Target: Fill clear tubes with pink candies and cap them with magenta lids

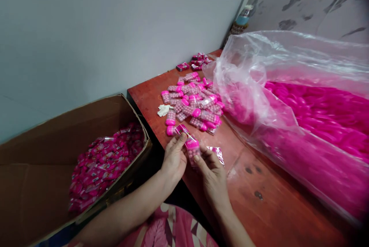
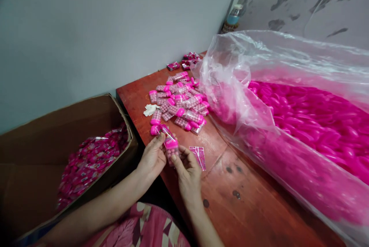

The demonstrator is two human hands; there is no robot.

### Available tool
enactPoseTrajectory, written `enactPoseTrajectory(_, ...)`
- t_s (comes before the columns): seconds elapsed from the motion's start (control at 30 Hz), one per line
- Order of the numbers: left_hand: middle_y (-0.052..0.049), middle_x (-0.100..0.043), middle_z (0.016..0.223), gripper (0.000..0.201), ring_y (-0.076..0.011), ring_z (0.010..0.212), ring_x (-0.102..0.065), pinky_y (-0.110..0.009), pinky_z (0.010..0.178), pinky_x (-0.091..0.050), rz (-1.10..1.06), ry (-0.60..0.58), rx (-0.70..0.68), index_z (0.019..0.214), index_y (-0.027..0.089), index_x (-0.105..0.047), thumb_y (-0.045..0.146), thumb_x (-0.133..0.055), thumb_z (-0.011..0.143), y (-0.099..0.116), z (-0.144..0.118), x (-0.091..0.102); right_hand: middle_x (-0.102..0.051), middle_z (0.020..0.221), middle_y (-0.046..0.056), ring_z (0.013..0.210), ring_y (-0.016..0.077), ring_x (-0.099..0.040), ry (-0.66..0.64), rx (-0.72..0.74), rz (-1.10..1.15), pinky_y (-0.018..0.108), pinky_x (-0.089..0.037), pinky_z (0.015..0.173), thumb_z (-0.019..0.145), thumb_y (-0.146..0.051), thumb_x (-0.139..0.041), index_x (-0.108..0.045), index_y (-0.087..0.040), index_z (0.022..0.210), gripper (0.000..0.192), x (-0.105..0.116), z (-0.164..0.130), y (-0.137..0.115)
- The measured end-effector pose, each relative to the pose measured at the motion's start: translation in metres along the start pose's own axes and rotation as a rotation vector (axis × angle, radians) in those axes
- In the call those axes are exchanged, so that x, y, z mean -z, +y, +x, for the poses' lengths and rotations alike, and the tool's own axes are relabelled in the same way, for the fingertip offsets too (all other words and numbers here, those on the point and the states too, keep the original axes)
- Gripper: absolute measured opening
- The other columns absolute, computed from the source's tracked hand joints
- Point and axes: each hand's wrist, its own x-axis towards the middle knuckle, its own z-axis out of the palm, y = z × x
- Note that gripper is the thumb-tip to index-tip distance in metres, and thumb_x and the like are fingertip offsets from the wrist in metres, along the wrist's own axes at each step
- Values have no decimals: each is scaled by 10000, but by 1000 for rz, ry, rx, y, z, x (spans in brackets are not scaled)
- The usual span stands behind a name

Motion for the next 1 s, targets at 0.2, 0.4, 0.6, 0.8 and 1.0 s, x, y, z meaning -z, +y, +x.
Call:
enactPoseTrajectory(0.2,-8,-638,696,257,-102,600,-592,-215,598,-474,109,-108,19,761,119,-590,236,-773,623,5,-3,1,-621,975,45,885,192,-568,60,38,-103,332,-463,780,715,-315,-679,-593,-210,1026,339,4,-1,-1)
enactPoseTrajectory(0.4,-20,-639,639,232,-107,558,-583,-228,583,-470,259,-148,24,725,94,-631,257,-763,627,4,-4,1,-626,961,35,887,182,-565,83,89,-158,340,-453,802,727,-311,-668,-595,-217,1020,316,6,0,-2)
enactPoseTrajectory(0.6,-19,-650,646,197,-103,577,-584,-226,625,-468,315,-178,9,677,89,-650,197,-783,581,11,-2,-3,-631,815,11,696,147,-598,41,-83,200,300,-496,661,643,-286,-739,-599,-203,926,327,6,6,-6)
enactPoseTrajectory(0.8,-12,-629,600,232,-105,530,-572,-231,571,-470,350,-185,45,653,97,-632,237,-795,565,9,0,-2,-612,844,20,740,159,-585,110,24,17,293,-498,651,652,-290,-735,-582,-200,920,322,5,2,-10)
enactPoseTrajectory(1.0,-32,-631,596,220,-106,527,-571,-231,570,-478,395,-211,81,657,81,-651,256,-773,603,8,-1,-1,-609,842,17,761,165,-592,94,18,31,307,-509,668,665,-291,-727,-567,-201,908,305,4,2,-11)
